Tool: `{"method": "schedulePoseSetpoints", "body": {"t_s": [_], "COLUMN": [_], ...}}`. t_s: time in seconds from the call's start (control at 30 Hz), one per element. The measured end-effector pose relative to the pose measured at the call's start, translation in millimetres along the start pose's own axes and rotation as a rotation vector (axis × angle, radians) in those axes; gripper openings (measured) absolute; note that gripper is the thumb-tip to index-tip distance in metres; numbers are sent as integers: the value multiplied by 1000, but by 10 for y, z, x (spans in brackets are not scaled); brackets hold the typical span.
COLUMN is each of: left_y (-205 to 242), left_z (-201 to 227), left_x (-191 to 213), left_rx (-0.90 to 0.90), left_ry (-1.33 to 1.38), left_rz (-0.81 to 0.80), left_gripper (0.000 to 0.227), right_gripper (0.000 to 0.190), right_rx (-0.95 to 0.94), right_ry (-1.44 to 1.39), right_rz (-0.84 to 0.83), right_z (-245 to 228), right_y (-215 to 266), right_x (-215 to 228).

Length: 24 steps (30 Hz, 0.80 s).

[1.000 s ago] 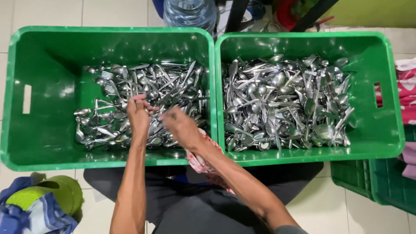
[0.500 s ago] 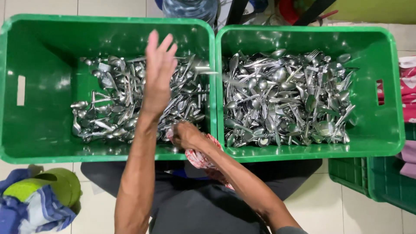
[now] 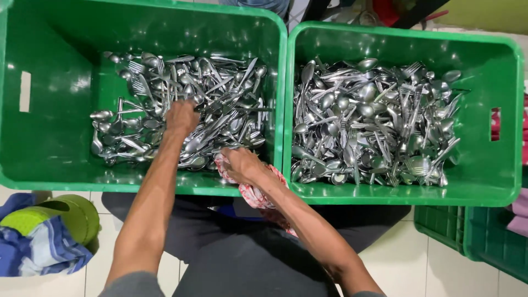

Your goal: Polishing and sorting forks and spoons from one bin into another using a cloth.

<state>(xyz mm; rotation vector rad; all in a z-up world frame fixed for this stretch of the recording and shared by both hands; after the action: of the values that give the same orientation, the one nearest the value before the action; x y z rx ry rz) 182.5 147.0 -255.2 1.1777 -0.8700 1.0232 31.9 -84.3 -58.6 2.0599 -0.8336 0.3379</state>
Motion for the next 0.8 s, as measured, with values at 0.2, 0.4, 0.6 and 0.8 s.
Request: {"method": "schedulePoseSetpoints", "body": {"t_s": [0.2,0.4,0.6,0.8], "left_y": [-37,-106,953,1834], "left_z": [211,181,656,1142], "left_x": [-197,0,1498,2081], "left_rx": [-173,-62,90,64], "left_ry": [-481,-337,197,671], "left_rz": [201,177,389,537], "left_gripper": [31,30,30,26], "right_gripper": [38,49,51,43], "right_rx": [34,159,340,373], "right_ry": [-41,-248,-302,-348], "right_rz": [34,-22,303,980], "right_z": [7,-123,-107,-157], "right_y": [-31,53,186,210], "right_x": [-14,-17,348,1345]}}
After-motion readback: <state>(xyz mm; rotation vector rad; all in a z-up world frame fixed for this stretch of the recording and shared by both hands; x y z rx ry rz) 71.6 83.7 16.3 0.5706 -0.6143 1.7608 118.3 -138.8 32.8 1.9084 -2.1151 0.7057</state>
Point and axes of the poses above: each hand's wrist, its own y-axis away from the middle knuckle, its own x-axis out of the back of the hand, z = x × y, the point moved 10 cm from there along -y, towards the middle knuckle, and after that the axes turned 11 degrees about -x, right-handed, at the moved point
